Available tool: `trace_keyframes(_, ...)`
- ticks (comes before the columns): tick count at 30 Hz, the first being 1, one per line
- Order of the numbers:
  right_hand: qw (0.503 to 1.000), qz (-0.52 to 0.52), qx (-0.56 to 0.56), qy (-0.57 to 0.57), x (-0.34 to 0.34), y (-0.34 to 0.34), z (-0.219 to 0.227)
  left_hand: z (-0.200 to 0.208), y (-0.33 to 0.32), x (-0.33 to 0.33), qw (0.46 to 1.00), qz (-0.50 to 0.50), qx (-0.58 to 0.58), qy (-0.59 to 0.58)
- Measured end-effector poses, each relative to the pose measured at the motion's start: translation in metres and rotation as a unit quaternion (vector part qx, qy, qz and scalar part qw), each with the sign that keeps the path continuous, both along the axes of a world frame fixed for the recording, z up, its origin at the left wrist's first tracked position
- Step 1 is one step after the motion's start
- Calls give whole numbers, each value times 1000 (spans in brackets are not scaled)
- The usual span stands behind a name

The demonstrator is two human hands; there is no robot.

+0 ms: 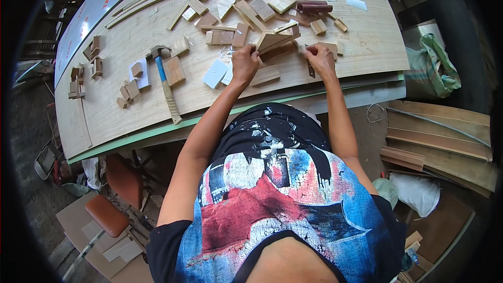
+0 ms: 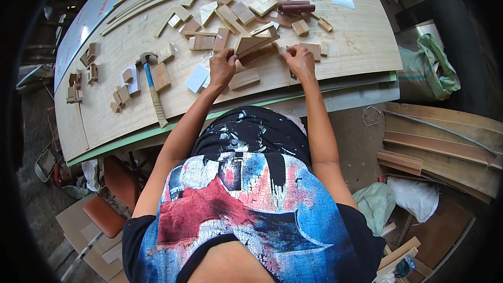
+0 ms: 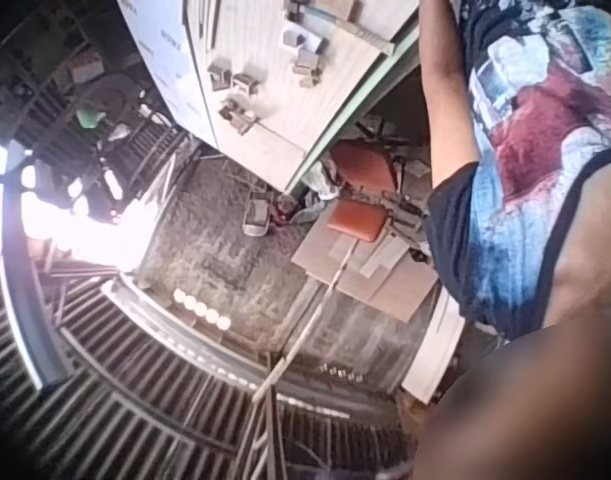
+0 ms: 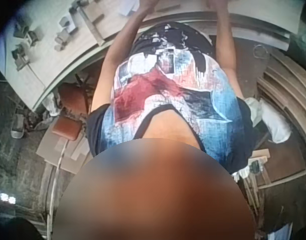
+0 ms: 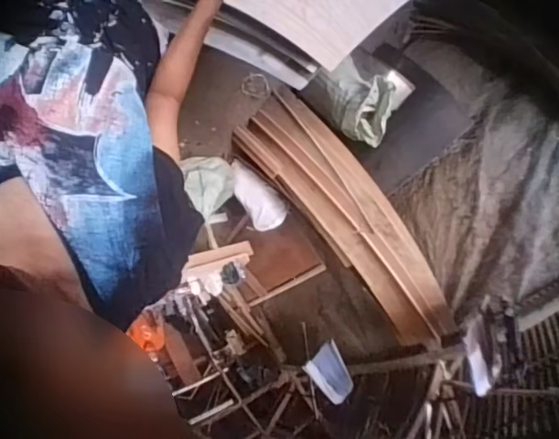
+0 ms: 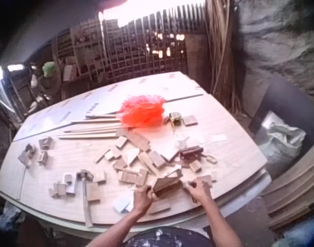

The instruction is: Assembling small wooden blocks using glue and a utility knife in a workshop setting.

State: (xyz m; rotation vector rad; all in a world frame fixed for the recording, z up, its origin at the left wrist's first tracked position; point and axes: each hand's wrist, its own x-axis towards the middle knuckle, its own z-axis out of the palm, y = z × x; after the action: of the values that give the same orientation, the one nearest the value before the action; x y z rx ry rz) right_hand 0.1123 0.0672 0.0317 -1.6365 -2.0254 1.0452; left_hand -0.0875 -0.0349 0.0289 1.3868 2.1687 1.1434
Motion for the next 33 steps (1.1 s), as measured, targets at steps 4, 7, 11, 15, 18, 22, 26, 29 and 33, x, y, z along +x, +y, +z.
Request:
trace_keyframes(4,990,-85,101,-43,-3,1,-2,0,0,-2,1000,14,-6,6)
trace_keyframes(7,998,-42,56,-9,-6,-1,7,-1,1,-4,1000,15,-11,-5)
trace_keyframes(11,999,-31,-1,37,-11,0,4,-4,0,-4,1000,18,-6,2)
trace_keyframes(15,998,-37,40,26,-20,-2,-2,-2,0,-2,1000,15,-9,7)
trace_keyframes(18,991,-34,128,-11,-31,-1,-9,-1,1,-1,1000,13,5,6)
trace_keyframes(22,989,-27,145,-13,-39,-5,-10,0,0,-1,1000,9,19,13)
trace_keyframes(26,986,-20,163,-30,-39,-5,-17,-1,-1,-1,1000,11,5,18)
trace_keyframes(29,988,-9,157,-5,-37,-7,-18,-3,-1,-3,1000,17,-2,3)
trace_keyframes(33,987,3,162,0,-36,-7,-17,-6,0,-5,1000,23,-12,-11)
